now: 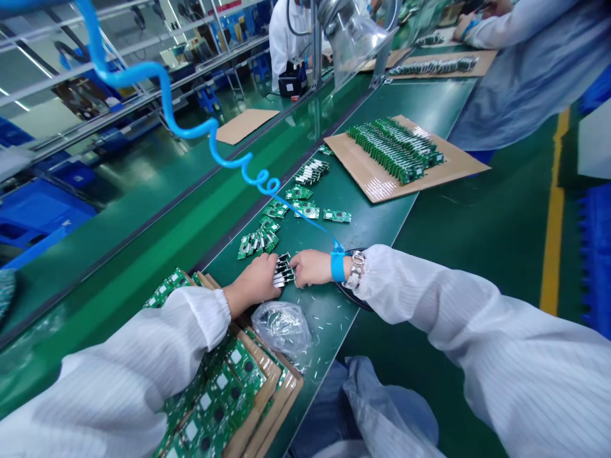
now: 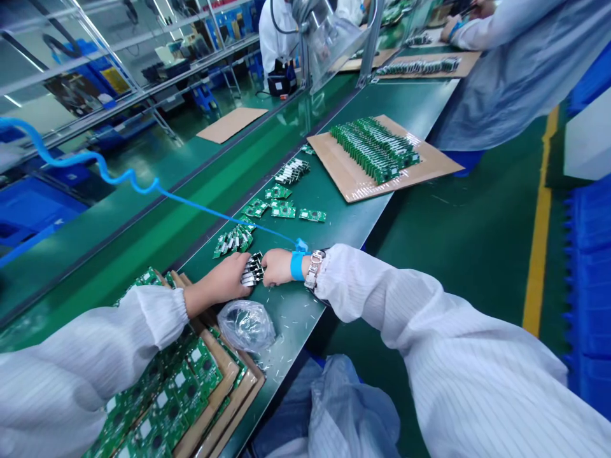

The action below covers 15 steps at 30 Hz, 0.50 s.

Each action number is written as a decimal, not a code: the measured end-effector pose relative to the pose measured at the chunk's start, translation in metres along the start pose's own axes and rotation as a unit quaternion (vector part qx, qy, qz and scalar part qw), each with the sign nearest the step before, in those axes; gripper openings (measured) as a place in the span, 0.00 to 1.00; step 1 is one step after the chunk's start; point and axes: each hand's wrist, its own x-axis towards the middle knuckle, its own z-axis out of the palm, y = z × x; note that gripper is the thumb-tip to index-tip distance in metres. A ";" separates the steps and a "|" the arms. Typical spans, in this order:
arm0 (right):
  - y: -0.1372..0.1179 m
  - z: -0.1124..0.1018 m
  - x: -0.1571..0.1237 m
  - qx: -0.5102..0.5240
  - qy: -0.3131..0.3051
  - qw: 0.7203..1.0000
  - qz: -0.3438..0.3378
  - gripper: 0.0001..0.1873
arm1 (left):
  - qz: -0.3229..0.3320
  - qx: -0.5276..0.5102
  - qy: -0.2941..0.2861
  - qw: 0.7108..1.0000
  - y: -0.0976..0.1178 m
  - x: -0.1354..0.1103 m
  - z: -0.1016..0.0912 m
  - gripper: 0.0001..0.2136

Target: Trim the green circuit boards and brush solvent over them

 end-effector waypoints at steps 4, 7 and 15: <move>-0.001 -0.003 0.000 0.004 0.060 0.998 0.025 0.17 | 0.013 -0.002 0.006 1.000 -0.004 0.002 0.003 0.14; -0.004 -0.006 0.003 0.007 0.089 0.995 0.032 0.18 | 0.030 -0.008 0.010 0.999 -0.008 0.003 0.003 0.14; -0.008 -0.008 0.013 0.050 0.004 0.997 0.055 0.17 | 0.081 -0.026 -0.001 0.996 -0.014 -0.001 -0.001 0.17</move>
